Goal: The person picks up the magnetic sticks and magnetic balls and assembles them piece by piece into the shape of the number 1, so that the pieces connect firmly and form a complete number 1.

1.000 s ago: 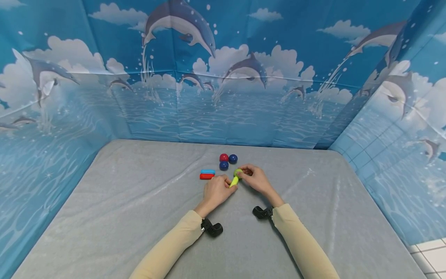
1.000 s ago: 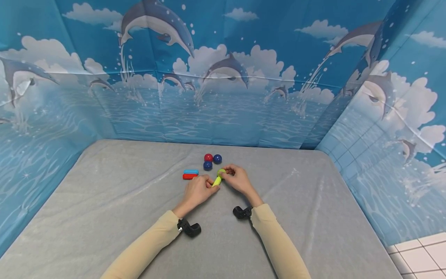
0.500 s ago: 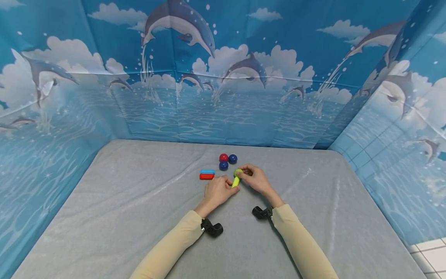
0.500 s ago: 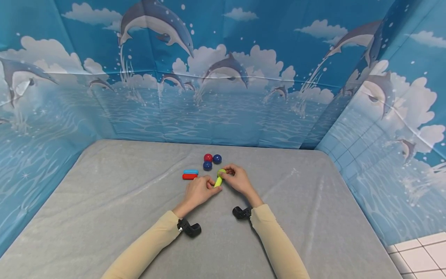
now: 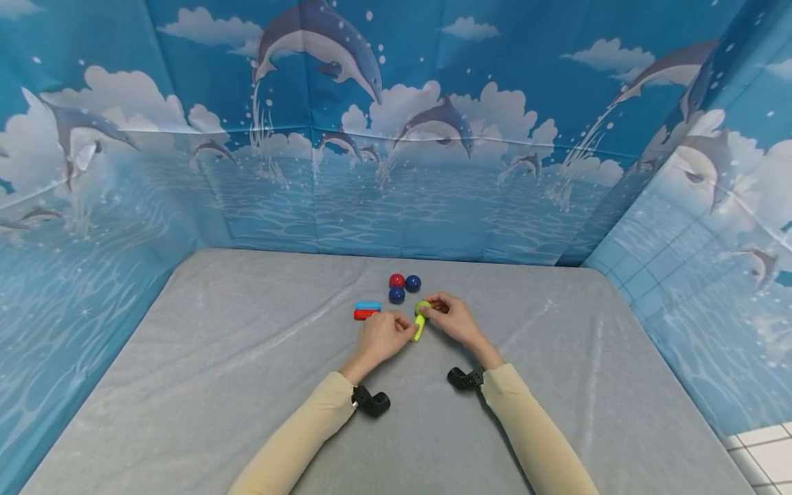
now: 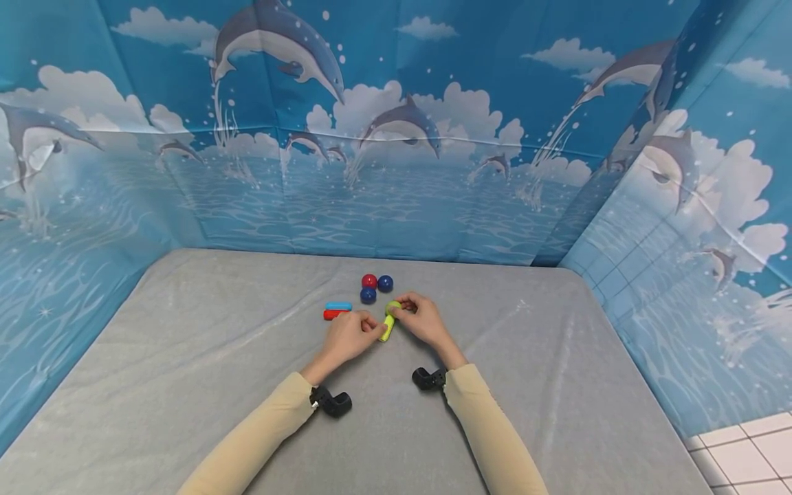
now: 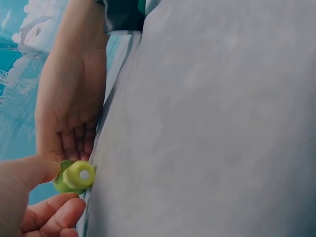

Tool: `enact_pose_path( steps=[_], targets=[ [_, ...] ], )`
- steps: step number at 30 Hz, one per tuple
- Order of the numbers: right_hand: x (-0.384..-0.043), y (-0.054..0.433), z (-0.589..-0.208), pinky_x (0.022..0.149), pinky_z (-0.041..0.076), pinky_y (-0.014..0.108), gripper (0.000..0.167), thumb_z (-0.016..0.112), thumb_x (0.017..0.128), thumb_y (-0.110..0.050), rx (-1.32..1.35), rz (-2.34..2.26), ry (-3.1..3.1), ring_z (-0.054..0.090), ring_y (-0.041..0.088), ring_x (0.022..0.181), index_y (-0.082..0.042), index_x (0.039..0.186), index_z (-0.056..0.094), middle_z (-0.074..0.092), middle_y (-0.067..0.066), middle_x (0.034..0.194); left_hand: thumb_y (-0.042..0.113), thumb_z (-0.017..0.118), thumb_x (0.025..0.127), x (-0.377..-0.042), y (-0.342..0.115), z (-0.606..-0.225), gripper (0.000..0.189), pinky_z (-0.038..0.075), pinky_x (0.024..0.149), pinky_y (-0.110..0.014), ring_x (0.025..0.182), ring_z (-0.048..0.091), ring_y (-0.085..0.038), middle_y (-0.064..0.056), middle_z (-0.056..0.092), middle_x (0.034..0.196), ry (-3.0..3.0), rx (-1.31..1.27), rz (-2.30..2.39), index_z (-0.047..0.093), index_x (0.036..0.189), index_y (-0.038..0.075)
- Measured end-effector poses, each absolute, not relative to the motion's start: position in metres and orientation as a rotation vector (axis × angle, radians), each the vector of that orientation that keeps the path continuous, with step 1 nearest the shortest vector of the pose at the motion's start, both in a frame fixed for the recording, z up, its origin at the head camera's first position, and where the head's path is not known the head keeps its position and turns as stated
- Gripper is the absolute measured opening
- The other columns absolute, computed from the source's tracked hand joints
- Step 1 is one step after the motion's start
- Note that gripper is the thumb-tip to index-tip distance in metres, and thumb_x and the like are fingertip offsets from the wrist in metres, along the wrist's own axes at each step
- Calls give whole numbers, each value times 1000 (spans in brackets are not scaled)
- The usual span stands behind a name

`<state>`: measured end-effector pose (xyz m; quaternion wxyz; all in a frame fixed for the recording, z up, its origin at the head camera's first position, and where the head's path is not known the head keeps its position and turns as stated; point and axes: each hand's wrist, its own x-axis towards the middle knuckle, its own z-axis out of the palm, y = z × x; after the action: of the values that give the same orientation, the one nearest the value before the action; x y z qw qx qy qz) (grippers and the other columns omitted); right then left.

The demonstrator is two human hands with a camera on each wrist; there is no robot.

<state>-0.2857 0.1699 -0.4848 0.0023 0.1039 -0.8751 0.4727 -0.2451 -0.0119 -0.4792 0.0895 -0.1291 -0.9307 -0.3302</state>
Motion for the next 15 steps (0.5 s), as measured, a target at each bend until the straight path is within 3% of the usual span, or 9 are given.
enact_pose_path(
  steps=[8, 15],
  targets=[
    [-286, 170, -486, 77, 46, 35, 30, 67, 90, -29, 307, 1491, -2746, 58, 20, 88, -7, 110, 66, 64, 6, 99, 32, 69, 84, -253, -20, -470, 17, 42, 49, -24, 55, 52, -4, 10, 60, 66, -2707, -320, -1011, 71, 86, 15],
    [-286, 170, -486, 76, 46, 35, 31, 66, 90, -31, 304, 1500, -2747, 58, 20, 88, -7, 110, 66, 64, 5, 99, 39, 71, 83, -259, -23, -467, 27, 45, 56, -29, 63, 56, -10, 6, 62, 73, -2656, -292, -1039, 70, 92, 13]
  ],
)
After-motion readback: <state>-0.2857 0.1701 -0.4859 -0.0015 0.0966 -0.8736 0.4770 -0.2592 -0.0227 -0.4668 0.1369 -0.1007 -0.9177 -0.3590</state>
